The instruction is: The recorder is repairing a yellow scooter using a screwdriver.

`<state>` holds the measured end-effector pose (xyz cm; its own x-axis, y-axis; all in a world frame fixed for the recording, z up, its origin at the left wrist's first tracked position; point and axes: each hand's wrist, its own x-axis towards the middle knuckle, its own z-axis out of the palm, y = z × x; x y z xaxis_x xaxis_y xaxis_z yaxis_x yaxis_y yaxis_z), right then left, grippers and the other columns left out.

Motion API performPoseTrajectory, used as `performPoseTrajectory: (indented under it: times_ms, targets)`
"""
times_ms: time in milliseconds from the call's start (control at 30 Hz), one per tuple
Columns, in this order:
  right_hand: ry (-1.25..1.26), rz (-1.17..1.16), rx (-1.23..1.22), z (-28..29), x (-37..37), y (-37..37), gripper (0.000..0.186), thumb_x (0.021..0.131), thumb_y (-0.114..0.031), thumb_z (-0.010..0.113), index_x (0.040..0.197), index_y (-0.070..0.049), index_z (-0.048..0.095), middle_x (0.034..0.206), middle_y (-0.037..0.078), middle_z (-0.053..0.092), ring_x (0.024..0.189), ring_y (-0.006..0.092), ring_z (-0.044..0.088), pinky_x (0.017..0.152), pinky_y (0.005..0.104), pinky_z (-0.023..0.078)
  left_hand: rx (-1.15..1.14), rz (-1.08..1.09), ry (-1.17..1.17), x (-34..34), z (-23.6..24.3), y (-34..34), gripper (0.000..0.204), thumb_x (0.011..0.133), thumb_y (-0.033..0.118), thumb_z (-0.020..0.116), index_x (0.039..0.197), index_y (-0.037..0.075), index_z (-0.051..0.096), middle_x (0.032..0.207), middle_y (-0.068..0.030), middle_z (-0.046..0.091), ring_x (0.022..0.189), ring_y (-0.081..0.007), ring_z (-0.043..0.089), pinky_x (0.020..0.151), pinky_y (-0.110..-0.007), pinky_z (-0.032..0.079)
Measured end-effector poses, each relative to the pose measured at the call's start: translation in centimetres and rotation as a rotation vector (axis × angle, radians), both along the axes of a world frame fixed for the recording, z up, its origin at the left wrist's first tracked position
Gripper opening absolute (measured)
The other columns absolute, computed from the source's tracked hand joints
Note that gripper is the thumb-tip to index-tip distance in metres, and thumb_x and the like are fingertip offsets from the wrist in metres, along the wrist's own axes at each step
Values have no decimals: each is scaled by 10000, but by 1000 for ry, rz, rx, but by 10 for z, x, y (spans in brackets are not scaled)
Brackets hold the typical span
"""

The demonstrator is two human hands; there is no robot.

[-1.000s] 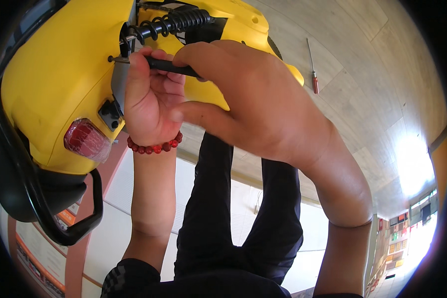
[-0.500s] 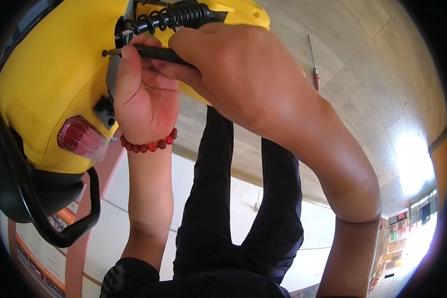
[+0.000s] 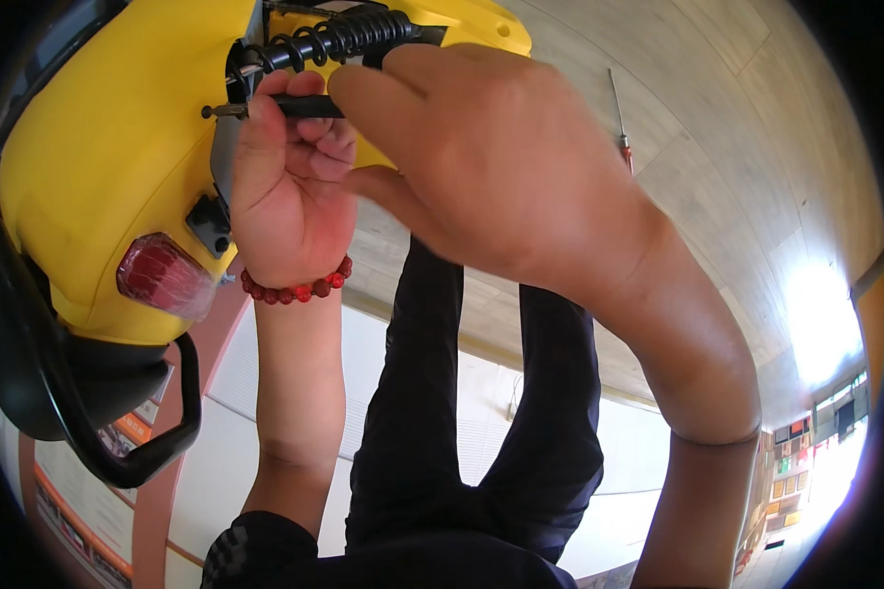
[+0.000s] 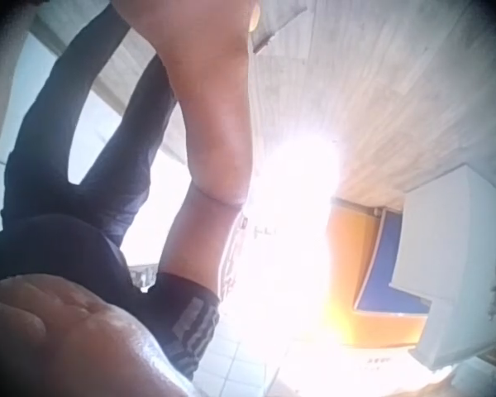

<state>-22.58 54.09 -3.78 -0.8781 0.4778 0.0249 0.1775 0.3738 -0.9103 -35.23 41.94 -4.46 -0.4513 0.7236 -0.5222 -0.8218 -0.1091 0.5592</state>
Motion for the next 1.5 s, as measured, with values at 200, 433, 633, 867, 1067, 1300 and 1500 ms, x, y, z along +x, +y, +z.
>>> performPoseTrajectory:
  times_ms: [200, 433, 633, 867, 1067, 1300, 1500]
  targets:
    - [-170, 38, -184, 1, -7, -2, 228, 824, -145, 612, 998, 1, 590, 622, 73, 542, 534, 192, 507, 512, 265, 417, 16, -33, 17, -1, -3, -5, 223, 943, 186, 463, 1071, 21, 545, 1012, -132, 621, 800, -149, 623, 756, -271, 504]
    - [-317, 76, -1029, 10, -8, 17, 248, 867, -218, 552, 964, 2, 614, 573, -26, 447, 533, 74, 460, 497, 235, 382, 25, -27, 92, 1, -1, 0, 281, 965, 207, 397, 1116, -10, 493, 1014, -151, 608, 836, -204, 623, 802, -338, 514]
    - [-225, -148, -423, 2, -4, -5, 233, 804, -189, 644, 986, -46, 610, 622, 13, 469, 591, 104, 496, 487, 261, 388, 29, -103, 61, -6, -5, -12, 320, 956, 250, 423, 1142, 6, 515, 1076, -114, 601, 961, -175, 581, 854, -294, 461]
    - [-46, 51, 485, -6, -1, -1, 265, 687, -234, 727, 848, -56, 613, 656, 56, 513, 569, 230, 533, 483, 312, 419, 92, -135, 1, -10, -10, -12, 315, 954, 248, 429, 1140, 10, 519, 1094, -119, 598, 931, -179, 596, 821, -298, 483]
    - [-108, 39, 206, -2, -14, 2, 232, 739, -241, 697, 698, -26, 620, 563, 60, 503, 493, 220, 503, 449, 314, 377, 64, -91, 14, -2, -10, -9, 312, 958, 271, 417, 1134, 36, 520, 1072, -105, 602, 921, -168, 590, 850, -289, 465]
    - [-534, -17, -508, 25, -20, 19, 291, 826, -267, 619, 754, 10, 670, 438, 61, 439, 394, 90, 362, 412, 264, 304, 32, -13, -11, 5, -6, 3, 241, 954, 212, 436, 1061, 13, 520, 942, -128, 636, 752, -156, 638, 695, -279, 514]
    - [-293, 34, -64, 6, -8, 13, 274, 778, -266, 666, 675, -15, 625, 493, 60, 481, 445, 179, 459, 443, 289, 354, -42, -46, 60, 3, 4, 12, 238, 955, 207, 435, 1045, 9, 532, 949, -136, 634, 743, -154, 639, 676, -261, 513]
